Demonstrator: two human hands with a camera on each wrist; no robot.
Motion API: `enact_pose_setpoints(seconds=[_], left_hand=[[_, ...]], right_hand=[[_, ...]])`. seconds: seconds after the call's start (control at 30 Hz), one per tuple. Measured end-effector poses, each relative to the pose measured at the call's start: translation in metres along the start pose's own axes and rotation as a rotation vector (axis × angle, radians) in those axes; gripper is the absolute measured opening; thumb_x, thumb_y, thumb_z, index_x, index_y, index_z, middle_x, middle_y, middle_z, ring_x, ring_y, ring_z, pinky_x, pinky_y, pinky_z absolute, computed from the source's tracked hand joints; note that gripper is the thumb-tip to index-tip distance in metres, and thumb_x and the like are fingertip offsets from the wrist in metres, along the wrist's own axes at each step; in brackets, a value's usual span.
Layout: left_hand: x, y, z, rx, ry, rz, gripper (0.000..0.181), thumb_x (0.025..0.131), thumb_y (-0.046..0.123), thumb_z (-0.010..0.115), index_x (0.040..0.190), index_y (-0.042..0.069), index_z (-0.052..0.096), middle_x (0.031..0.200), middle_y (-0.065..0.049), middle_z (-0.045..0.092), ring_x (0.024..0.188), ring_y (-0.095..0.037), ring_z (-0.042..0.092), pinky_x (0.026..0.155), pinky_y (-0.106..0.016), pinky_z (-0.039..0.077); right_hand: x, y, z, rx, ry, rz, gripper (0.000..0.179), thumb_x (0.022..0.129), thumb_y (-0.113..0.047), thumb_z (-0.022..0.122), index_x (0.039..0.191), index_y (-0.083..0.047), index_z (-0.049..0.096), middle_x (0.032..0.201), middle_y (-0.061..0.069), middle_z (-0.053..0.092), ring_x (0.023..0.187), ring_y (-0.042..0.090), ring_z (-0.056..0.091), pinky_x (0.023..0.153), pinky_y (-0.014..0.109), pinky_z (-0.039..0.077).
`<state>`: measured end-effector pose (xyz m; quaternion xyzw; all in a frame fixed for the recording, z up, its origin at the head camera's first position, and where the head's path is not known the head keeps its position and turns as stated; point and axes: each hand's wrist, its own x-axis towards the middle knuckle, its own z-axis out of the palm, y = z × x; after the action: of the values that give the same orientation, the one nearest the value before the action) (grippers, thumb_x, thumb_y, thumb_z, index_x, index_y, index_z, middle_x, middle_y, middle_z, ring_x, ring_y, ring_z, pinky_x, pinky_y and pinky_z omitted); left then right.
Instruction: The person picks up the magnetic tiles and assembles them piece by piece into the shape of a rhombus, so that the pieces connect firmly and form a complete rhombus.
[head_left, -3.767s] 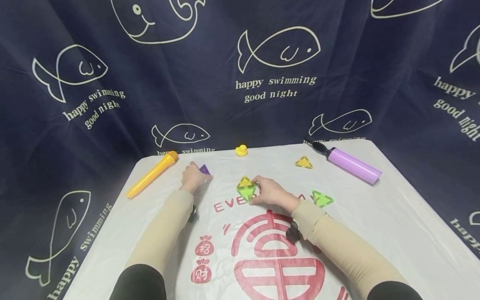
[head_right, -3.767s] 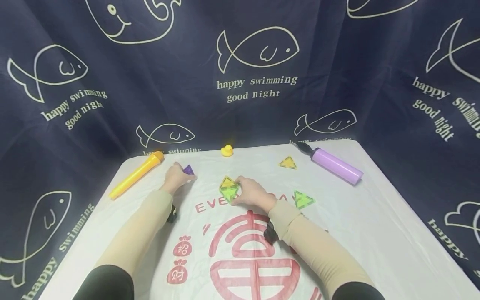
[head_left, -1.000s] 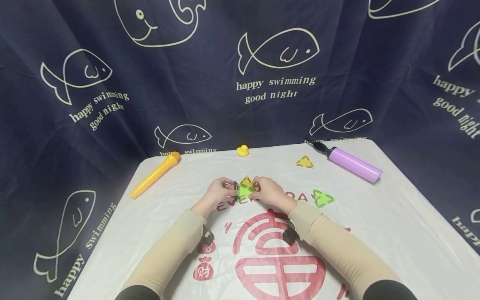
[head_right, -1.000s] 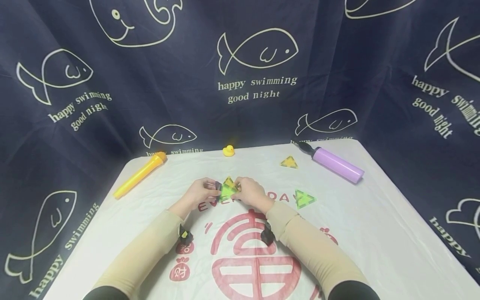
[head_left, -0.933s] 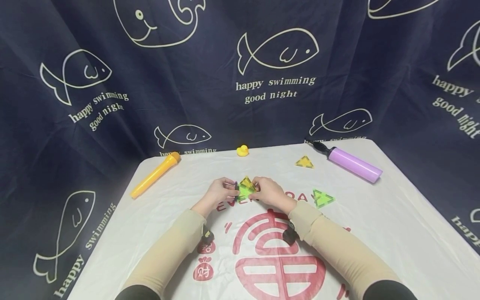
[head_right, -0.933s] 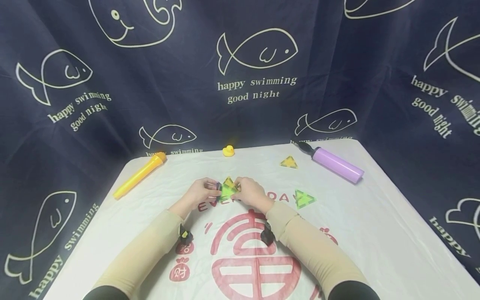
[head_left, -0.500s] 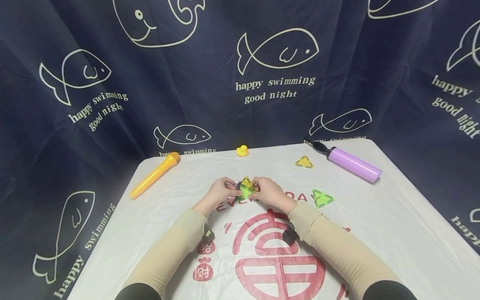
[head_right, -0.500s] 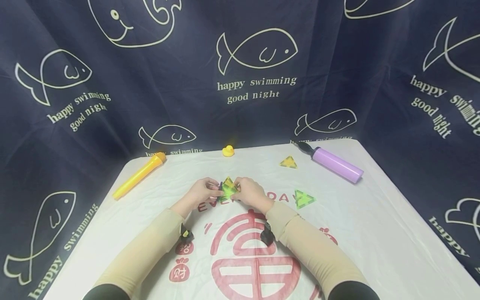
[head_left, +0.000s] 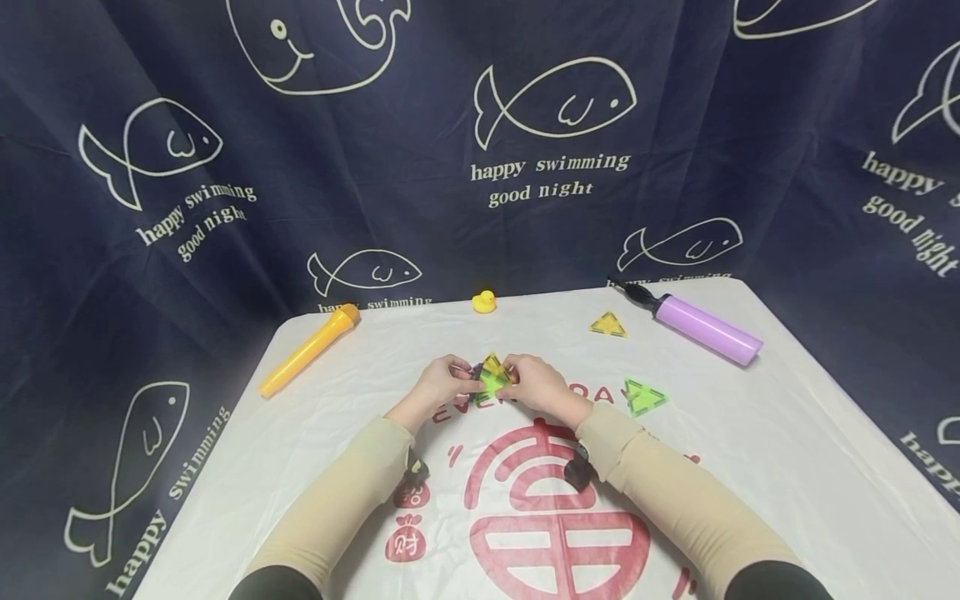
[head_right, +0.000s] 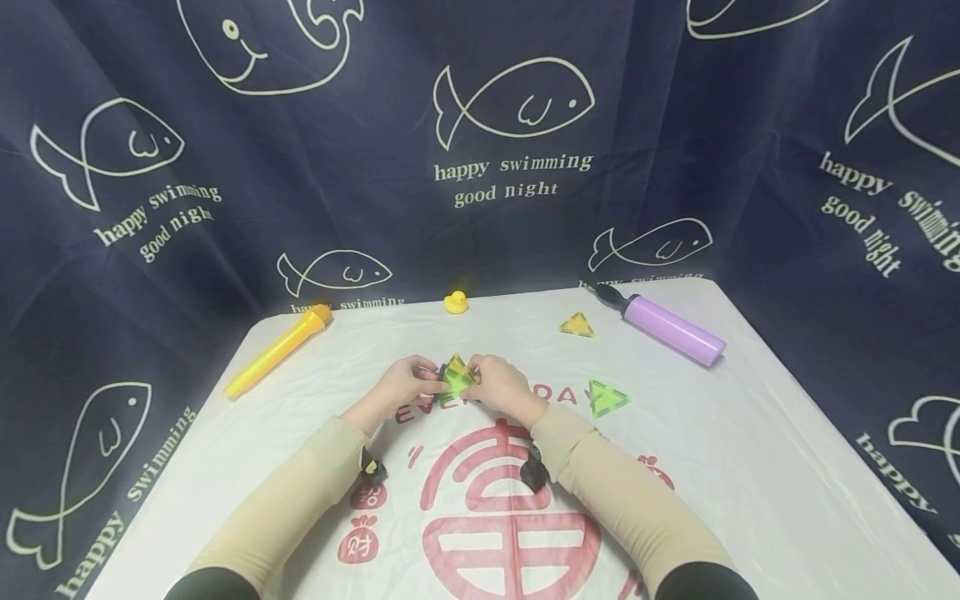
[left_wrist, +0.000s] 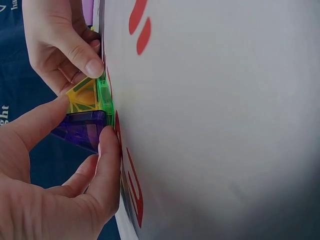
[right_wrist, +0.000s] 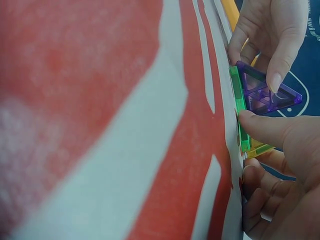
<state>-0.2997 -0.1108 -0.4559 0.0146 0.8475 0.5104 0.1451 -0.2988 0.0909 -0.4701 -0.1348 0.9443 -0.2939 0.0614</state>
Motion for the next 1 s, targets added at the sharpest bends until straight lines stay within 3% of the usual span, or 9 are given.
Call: enact_pose_setpoints(seconds=[0.67,0.9,1.0], left_hand=[[0.0018,0.0003,-0.0003,0.038,0.002,-0.013,0.047,0.084,0.012,0.085,0.121,-0.001,0.061,0.102,-0.011,0.065,0.075,-0.019,0.068,0.067,-0.029,0.060],[0.0022,0.0011,-0.0032,0.032,-0.039,0.003,0.052,0.083,0.010,0.084,0.126,-0.003,0.058,0.104,-0.012,0.063,0.079,-0.019,0.067,0.070,-0.030,0.061],[0.0037,0.0021,-0.0054,0.082,-0.068,0.031,0.060,0.082,0.012,0.084,0.132,-0.004,0.055,0.107,-0.013,0.064,0.084,-0.022,0.066,0.075,-0.033,0.060]], right_hand=[[-0.0001,-0.0005,0.0008,0.004,-0.004,0.014,0.042,0.086,-0.026,0.085,0.120,-0.009,0.068,0.089,0.002,0.060,0.080,0.019,0.056,0.069,0.034,0.048],[-0.0016,-0.0004,-0.0009,0.006,-0.006,0.000,0.042,0.085,-0.025,0.085,0.120,-0.009,0.067,0.087,0.002,0.059,0.079,0.019,0.056,0.069,0.034,0.047],[-0.0039,-0.0008,-0.0041,0.011,-0.015,-0.007,0.043,0.085,-0.025,0.085,0.120,-0.008,0.067,0.086,0.002,0.058,0.078,0.019,0.055,0.067,0.033,0.045]])
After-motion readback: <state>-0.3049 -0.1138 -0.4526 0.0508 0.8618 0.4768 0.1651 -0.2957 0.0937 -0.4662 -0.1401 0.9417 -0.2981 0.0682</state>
